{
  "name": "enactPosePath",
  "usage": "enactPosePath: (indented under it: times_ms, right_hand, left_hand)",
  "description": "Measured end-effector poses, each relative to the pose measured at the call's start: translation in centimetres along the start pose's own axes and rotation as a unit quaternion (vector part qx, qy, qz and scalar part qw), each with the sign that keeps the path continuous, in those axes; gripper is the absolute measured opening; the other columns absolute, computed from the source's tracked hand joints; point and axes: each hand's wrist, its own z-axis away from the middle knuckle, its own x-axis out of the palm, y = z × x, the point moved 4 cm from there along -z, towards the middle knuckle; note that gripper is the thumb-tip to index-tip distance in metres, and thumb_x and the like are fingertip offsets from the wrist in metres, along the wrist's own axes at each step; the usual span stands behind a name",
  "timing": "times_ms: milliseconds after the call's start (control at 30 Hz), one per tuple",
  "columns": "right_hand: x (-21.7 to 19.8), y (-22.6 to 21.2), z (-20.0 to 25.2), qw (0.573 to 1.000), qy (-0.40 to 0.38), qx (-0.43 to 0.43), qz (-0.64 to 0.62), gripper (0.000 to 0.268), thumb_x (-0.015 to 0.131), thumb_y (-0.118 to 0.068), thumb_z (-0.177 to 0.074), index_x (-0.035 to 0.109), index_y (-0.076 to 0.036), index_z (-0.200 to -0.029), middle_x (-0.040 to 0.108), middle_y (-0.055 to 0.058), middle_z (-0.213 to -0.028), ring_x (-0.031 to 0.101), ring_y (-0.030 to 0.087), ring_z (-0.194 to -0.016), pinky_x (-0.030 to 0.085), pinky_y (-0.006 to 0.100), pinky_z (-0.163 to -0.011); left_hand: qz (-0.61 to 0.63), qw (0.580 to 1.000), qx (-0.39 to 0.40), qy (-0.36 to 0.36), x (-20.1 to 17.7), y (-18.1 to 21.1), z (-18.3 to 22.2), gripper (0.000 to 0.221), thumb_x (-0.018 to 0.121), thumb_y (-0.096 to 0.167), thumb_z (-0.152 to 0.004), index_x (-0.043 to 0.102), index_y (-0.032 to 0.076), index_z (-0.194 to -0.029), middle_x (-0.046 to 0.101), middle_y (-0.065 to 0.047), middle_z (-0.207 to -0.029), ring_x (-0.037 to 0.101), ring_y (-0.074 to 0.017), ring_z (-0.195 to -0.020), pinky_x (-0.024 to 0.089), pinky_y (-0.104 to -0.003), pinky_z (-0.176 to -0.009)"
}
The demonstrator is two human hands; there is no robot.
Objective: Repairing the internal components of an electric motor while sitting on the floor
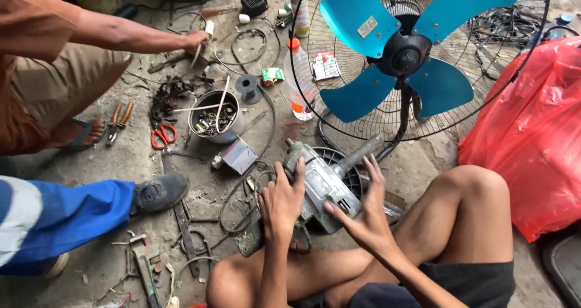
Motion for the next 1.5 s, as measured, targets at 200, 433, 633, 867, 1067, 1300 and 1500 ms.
enactPosePath:
  times_ms: [200, 433, 633, 867, 1067, 1300, 1500]
  right_hand:
    - [0.6, 1.8, 0.5, 1.000, -0.005, 0.023, -0.005, 0.139, 0.100, -0.045, -0.079, 0.018, 0.006, -0.178, 0.019, 0.034, -0.188, 0.027, 0.049, -0.174, 0.027, 0.059, -0.141]
    - [0.1, 2.6, 2.8, 0.991, -0.025, 0.117, -0.053, 0.130, 0.094, -0.042, -0.085, 0.017, 0.004, -0.180, 0.028, 0.030, -0.182, 0.038, 0.043, -0.167, 0.033, 0.054, -0.135]
    - [0.6, 2.0, 2.1, 0.991, -0.017, 0.117, -0.067, 0.133, 0.093, -0.047, -0.086, 0.015, 0.004, -0.181, 0.028, 0.033, -0.180, 0.039, 0.047, -0.165, 0.036, 0.057, -0.134]
    - [0.6, 2.4, 2.3, 0.977, -0.040, 0.188, -0.093, 0.134, 0.092, -0.047, -0.083, 0.014, -0.004, -0.183, 0.031, 0.031, -0.182, 0.040, 0.046, -0.167, 0.037, 0.059, -0.133]
    - [-0.1, 2.3, 3.5, 0.974, -0.043, 0.198, -0.101, 0.126, 0.089, -0.044, -0.088, 0.015, -0.004, -0.182, 0.031, 0.030, -0.183, 0.042, 0.044, -0.166, 0.039, 0.057, -0.132]
    - [0.6, 0.7, 0.3, 0.983, -0.042, 0.149, -0.097, 0.125, 0.088, -0.045, -0.090, 0.015, 0.001, -0.181, 0.035, 0.032, -0.176, 0.043, 0.045, -0.165, 0.038, 0.056, -0.133]
    - [-0.5, 1.7, 2.3, 0.988, -0.044, 0.143, -0.046, 0.130, 0.091, -0.050, -0.085, 0.018, 0.003, -0.180, 0.031, 0.034, -0.179, 0.040, 0.050, -0.164, 0.036, 0.064, -0.133]
  left_hand:
    - [-0.004, 1.000, -0.009, -0.001, 0.0, -0.1, -0.1, 0.117, 0.020, 0.091, -0.101, 0.044, 0.005, -0.176, 0.083, -0.037, -0.104, 0.081, -0.0594, -0.101, 0.059, -0.067, -0.100]
    - [-0.002, 1.000, -0.015, -0.006, -0.2, 0.0, -0.1, 0.118, 0.020, 0.092, -0.100, 0.043, 0.007, -0.178, 0.084, -0.036, -0.108, 0.082, -0.0569, -0.103, 0.059, -0.065, -0.101]
    - [0.003, 1.000, -0.011, 0.001, 0.1, 0.0, -0.2, 0.118, 0.023, 0.092, -0.099, 0.046, 0.005, -0.176, 0.083, -0.038, -0.107, 0.080, -0.0598, -0.105, 0.057, -0.067, -0.101]
    - [-0.002, 1.000, -0.023, -0.007, 0.3, -0.2, -0.5, 0.119, 0.022, 0.092, -0.099, 0.042, 0.007, -0.179, 0.083, -0.036, -0.113, 0.079, -0.0580, -0.110, 0.055, -0.065, -0.107]
    - [-0.003, 1.000, -0.013, -0.001, 0.2, -0.3, -0.1, 0.119, 0.022, 0.092, -0.100, 0.043, 0.005, -0.179, 0.083, -0.037, -0.108, 0.080, -0.0590, -0.107, 0.056, -0.066, -0.106]
    - [-0.010, 1.000, 0.000, -0.002, 0.1, 0.1, -0.3, 0.121, 0.020, 0.091, -0.100, 0.044, 0.000, -0.175, 0.083, -0.036, -0.097, 0.082, -0.0569, -0.095, 0.059, -0.067, -0.096]
    - [-0.012, 1.000, -0.009, -0.013, -0.1, 0.1, 0.2, 0.119, 0.018, 0.089, -0.101, 0.042, 0.002, -0.177, 0.084, -0.035, -0.096, 0.082, -0.0571, -0.094, 0.058, -0.068, -0.099]
